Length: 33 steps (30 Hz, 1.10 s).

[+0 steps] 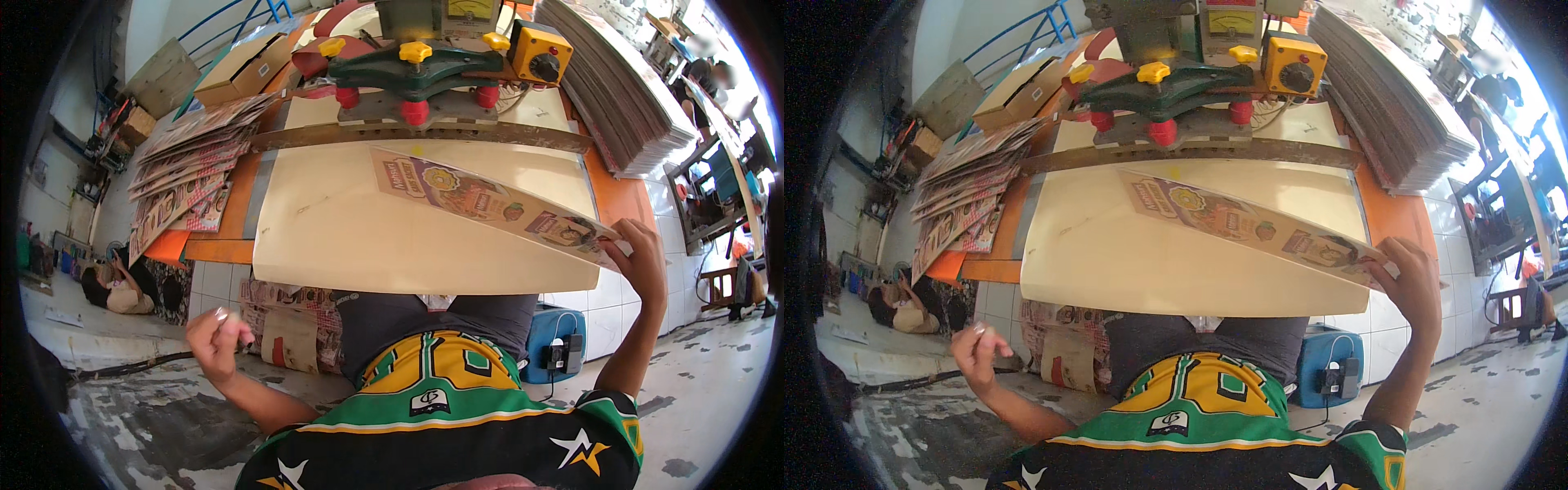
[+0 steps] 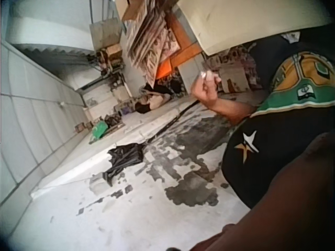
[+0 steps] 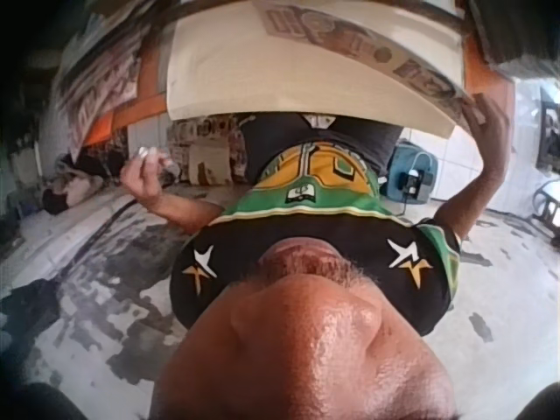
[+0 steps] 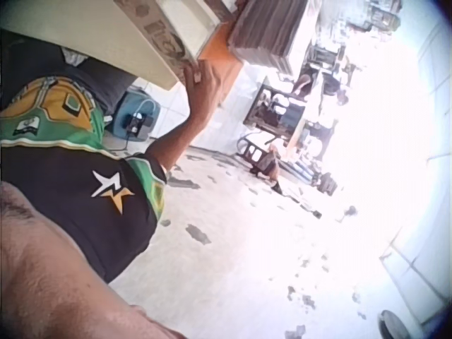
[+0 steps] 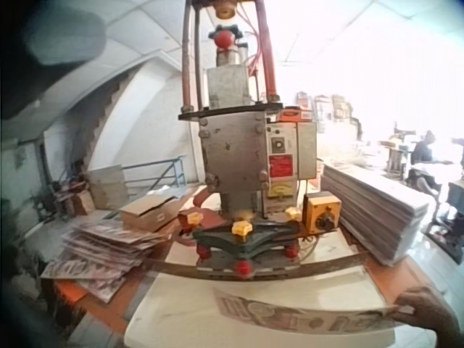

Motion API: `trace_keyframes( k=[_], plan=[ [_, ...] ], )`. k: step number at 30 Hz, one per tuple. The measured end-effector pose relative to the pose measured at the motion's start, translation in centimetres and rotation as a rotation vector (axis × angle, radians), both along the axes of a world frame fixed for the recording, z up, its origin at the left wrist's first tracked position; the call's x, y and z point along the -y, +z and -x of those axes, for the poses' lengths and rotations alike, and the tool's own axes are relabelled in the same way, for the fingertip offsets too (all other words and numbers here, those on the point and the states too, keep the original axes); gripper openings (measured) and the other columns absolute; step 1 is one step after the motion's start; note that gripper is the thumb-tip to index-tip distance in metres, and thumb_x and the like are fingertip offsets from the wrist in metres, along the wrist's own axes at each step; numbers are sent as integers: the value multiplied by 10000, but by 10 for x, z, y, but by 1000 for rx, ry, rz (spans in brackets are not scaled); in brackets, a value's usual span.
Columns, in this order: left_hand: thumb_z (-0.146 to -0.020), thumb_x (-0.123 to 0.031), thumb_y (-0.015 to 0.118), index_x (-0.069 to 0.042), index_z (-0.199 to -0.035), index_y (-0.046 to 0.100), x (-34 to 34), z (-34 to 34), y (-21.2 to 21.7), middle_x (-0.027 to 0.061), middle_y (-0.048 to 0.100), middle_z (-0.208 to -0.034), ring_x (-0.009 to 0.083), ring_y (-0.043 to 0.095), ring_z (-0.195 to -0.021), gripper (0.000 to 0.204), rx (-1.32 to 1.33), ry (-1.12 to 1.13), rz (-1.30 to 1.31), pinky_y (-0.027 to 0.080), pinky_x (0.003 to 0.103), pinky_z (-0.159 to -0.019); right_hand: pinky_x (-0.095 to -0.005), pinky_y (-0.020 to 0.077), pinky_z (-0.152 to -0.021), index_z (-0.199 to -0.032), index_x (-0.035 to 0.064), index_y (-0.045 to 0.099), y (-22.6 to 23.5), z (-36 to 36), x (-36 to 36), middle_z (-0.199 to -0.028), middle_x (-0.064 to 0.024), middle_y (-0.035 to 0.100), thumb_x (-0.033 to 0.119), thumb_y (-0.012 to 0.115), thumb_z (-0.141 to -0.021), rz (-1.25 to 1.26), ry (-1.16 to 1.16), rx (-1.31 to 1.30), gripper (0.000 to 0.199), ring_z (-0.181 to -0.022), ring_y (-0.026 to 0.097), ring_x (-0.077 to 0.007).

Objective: The person picks up a strip of printed plastic labels, positions it under a heat-sealing machine, presses the machine down to seal the edges, and then stacks the finished bag onto a pile.

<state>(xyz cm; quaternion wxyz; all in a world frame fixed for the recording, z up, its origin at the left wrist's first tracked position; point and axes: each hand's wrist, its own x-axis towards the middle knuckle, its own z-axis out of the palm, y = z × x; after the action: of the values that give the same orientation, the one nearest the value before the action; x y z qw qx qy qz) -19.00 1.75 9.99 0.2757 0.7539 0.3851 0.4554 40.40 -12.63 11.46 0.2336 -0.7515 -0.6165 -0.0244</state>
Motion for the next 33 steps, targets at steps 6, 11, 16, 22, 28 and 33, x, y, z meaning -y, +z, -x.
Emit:
trace_keyframes(
  k=[6,11,16,22,28,33],
  plan=[
    [-955,-262,685,69,-1170,676,-19,-17,-13,132,736,-866,128,671,-751,394,-499,147,531,521,310,-640,-420,458,-654,-832,-3,649,0,-5,6,-759,-135,639,90,753,-808,30,22,27,142,-694,608,-324],
    [-934,-225,720,14,-1259,663,-15,-38,-9,156,759,-1011,202,729,-922,407,-524,-21,568,561,323,-805,-377,466,-653,-865,-21,670,4,14,3,-757,-141,640,81,734,-840,-51,33,-136,124,-685,618,-272],
    [-922,-119,738,-14,-1304,646,-4,-100,-25,142,759,-1055,186,748,-909,406,-175,-476,591,583,296,-851,-307,486,-657,-903,-23,678,-11,56,-21,-756,-114,648,65,739,-851,-175,101,-498,118,-712,626,-154],
    [-927,-197,755,20,-1357,579,33,-184,-89,172,682,-1261,195,652,-1171,513,239,-620,582,510,331,-999,-293,478,-606,-940,-19,680,-6,132,-64,-723,-96,660,146,745,-911,-86,307,-724,179,-653,611,-124],
    [-959,-197,719,31,-1190,663,53,-206,-96,146,729,-1104,162,686,-997,329,230,-507,471,526,318,-864,-294,497,-644,-1053,-19,666,-18,164,-81,-786,-116,697,146,687,-964,-5,427,-847,188,-694,655,-142],
    [-1019,-186,627,21,-1078,692,37,-182,-116,113,740,-925,143,676,-805,225,198,-250,377,533,320,-717,-313,529,-809,-1269,15,613,-10,148,-80,-1023,-129,748,137,680,-959,31,544,-927,340,-859,707,-184]
  ],
)
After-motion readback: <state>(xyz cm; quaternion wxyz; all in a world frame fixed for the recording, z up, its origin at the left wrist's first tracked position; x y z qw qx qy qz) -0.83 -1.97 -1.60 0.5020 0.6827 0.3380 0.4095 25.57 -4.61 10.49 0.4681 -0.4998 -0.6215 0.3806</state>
